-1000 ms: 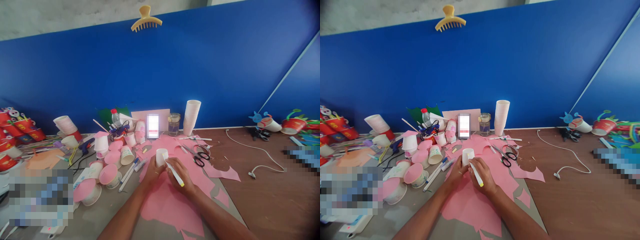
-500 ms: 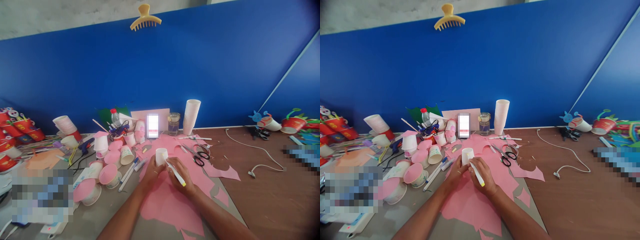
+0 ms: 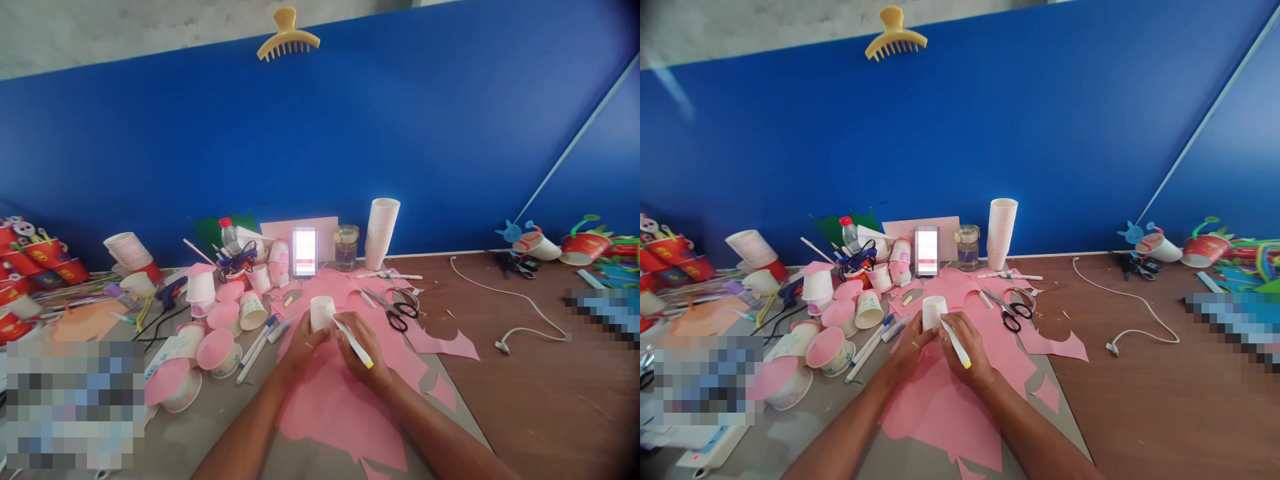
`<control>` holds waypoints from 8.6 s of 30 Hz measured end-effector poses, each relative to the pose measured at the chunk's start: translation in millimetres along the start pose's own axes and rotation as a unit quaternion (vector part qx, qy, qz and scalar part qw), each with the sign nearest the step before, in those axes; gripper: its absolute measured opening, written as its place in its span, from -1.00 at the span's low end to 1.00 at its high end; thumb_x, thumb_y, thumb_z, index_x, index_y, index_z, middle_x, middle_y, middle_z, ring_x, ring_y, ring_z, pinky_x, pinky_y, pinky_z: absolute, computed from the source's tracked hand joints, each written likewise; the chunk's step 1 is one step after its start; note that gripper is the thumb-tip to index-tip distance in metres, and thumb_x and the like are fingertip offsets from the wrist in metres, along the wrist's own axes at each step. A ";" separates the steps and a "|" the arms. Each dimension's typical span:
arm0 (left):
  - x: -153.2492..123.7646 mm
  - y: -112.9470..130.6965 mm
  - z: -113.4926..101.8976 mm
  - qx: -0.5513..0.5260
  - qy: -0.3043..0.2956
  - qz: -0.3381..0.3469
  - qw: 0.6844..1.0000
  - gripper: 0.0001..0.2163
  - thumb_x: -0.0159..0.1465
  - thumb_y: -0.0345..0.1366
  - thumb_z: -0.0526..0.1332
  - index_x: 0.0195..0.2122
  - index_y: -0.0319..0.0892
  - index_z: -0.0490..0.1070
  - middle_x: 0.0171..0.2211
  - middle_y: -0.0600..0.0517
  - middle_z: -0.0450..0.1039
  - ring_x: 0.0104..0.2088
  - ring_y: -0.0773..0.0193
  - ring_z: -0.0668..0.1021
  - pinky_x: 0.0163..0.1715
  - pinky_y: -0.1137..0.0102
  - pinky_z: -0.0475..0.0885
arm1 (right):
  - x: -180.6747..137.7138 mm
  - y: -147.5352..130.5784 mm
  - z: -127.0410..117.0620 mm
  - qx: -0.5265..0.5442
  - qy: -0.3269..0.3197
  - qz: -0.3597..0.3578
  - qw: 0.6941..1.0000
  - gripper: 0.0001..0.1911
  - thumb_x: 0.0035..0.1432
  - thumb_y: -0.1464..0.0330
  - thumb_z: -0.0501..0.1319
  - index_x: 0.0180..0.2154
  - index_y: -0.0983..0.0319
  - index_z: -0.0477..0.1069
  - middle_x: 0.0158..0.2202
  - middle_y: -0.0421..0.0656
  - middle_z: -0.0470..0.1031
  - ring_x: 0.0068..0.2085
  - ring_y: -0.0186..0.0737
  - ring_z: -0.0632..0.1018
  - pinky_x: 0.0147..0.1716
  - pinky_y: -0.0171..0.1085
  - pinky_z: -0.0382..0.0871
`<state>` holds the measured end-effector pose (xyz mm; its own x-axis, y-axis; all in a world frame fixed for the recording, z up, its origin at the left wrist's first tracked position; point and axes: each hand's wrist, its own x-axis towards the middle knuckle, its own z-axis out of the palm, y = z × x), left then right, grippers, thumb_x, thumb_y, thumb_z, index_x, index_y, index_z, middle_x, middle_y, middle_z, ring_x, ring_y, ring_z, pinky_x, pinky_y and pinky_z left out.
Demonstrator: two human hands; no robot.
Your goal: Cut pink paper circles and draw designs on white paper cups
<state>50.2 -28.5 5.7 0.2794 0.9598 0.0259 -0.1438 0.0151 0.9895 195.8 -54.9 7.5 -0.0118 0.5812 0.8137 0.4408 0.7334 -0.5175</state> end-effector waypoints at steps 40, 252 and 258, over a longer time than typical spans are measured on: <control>-1.5 4.7 1.6 -0.061 -0.004 -0.012 0.998 -0.70 0.12 -0.25 0.29 -0.13 -0.19 0.38 -0.21 -0.04 0.46 -0.16 0.13 0.48 -0.14 0.27 0.37 | 0.8 -5.6 1.2 0.016 -0.034 -0.026 0.999 -0.69 0.21 0.48 0.06 -0.01 0.15 0.29 -0.25 -0.07 0.48 -0.23 -0.14 0.51 -0.28 -0.15 0.49; 4.0 -20.0 -12.4 0.441 0.070 0.154 0.881 -0.62 0.21 -0.54 -0.03 0.04 -0.16 0.27 -0.25 -0.04 0.39 -0.24 0.19 0.45 -0.16 0.24 0.38 | -11.3 35.9 5.3 -0.089 0.005 0.196 0.977 -0.45 0.16 0.17 0.14 0.14 0.19 0.13 0.01 0.06 0.40 -0.01 0.10 0.47 -0.09 0.15 0.42; -1.0 -9.1 -4.2 0.341 -0.006 0.163 0.926 -0.38 0.07 -0.29 0.32 0.16 -0.16 0.17 0.00 -0.15 0.27 -0.01 0.05 0.40 -0.01 0.16 0.35 | -13.8 41.6 3.7 -0.083 -0.006 0.158 0.984 -0.46 0.17 0.17 0.15 0.13 0.24 0.15 -0.01 0.07 0.41 -0.02 0.05 0.49 -0.10 0.02 0.44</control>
<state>47.2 -28.4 -4.0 0.3380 0.8791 0.3361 0.4093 -0.4589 0.7886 210.9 -31.2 -26.2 0.1389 0.7762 0.6150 0.5642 0.4484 -0.6933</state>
